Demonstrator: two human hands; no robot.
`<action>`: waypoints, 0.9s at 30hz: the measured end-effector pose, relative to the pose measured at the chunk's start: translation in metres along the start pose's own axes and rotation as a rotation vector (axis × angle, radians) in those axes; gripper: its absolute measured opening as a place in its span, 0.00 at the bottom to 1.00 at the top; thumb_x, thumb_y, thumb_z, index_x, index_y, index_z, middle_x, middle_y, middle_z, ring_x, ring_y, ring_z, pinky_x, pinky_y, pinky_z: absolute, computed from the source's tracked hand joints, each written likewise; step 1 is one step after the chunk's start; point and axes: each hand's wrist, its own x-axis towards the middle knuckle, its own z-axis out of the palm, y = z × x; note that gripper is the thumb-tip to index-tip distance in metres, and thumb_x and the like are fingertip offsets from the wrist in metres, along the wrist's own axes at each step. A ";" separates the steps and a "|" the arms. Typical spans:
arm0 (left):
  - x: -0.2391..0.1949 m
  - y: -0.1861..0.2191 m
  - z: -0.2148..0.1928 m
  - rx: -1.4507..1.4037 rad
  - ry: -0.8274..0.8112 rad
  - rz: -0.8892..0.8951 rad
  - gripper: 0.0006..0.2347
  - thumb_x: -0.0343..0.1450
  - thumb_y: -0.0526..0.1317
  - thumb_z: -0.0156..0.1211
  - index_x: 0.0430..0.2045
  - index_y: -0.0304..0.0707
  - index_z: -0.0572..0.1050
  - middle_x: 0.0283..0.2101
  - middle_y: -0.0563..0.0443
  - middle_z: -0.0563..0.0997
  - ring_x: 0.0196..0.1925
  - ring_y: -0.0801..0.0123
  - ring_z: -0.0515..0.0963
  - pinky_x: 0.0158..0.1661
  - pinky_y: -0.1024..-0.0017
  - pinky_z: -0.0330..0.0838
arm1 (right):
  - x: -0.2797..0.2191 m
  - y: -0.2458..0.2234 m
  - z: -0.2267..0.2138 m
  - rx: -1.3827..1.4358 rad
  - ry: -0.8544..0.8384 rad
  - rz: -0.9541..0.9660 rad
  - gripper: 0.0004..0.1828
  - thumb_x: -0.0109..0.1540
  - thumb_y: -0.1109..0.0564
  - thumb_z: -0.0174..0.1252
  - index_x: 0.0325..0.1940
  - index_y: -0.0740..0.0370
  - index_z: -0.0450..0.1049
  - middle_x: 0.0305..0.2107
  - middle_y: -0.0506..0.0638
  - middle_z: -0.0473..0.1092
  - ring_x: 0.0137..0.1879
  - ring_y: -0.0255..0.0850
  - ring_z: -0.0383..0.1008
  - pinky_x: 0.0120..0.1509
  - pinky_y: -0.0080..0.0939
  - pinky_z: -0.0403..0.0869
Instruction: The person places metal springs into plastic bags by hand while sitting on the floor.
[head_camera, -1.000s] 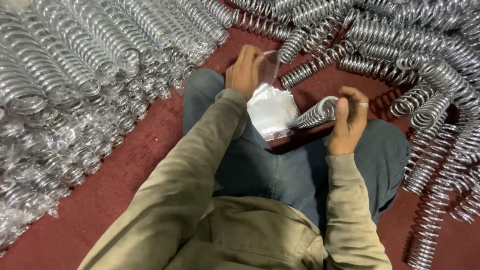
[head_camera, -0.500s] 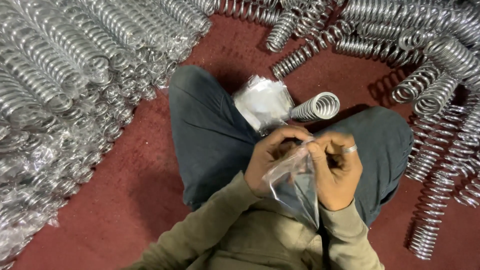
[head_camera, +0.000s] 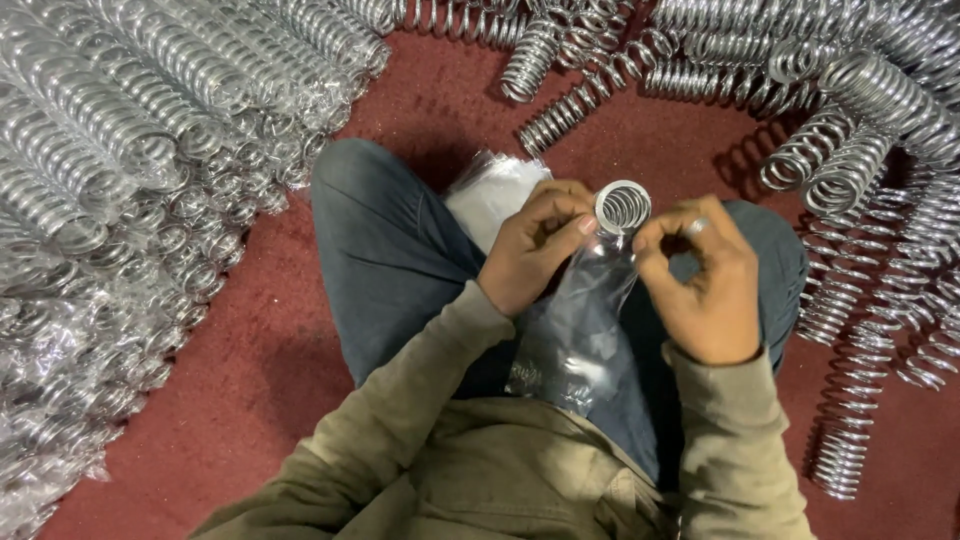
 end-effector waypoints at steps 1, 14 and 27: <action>0.009 -0.001 0.001 -0.002 -0.003 0.001 0.06 0.77 0.37 0.60 0.34 0.32 0.78 0.43 0.44 0.76 0.51 0.65 0.72 0.52 0.69 0.65 | 0.008 0.013 -0.001 -0.002 0.003 0.000 0.04 0.62 0.70 0.66 0.36 0.69 0.77 0.32 0.60 0.68 0.35 0.52 0.70 0.44 0.50 0.71; 0.029 -0.100 -0.019 0.108 0.086 -0.851 0.18 0.72 0.42 0.55 0.50 0.26 0.74 0.42 0.29 0.76 0.26 0.52 0.81 0.14 0.67 0.76 | 0.009 0.213 0.066 0.364 -0.223 0.563 0.14 0.71 0.55 0.56 0.44 0.72 0.76 0.26 0.62 0.71 0.23 0.49 0.73 0.21 0.49 0.73; -0.004 -0.069 -0.007 0.809 -0.137 -0.286 0.20 0.69 0.26 0.47 0.58 0.36 0.63 0.58 0.34 0.69 0.63 0.35 0.70 0.61 0.43 0.68 | -0.025 0.203 0.097 -0.525 -0.120 0.317 0.17 0.67 0.56 0.52 0.51 0.71 0.78 0.44 0.69 0.76 0.57 0.64 0.74 0.65 0.62 0.73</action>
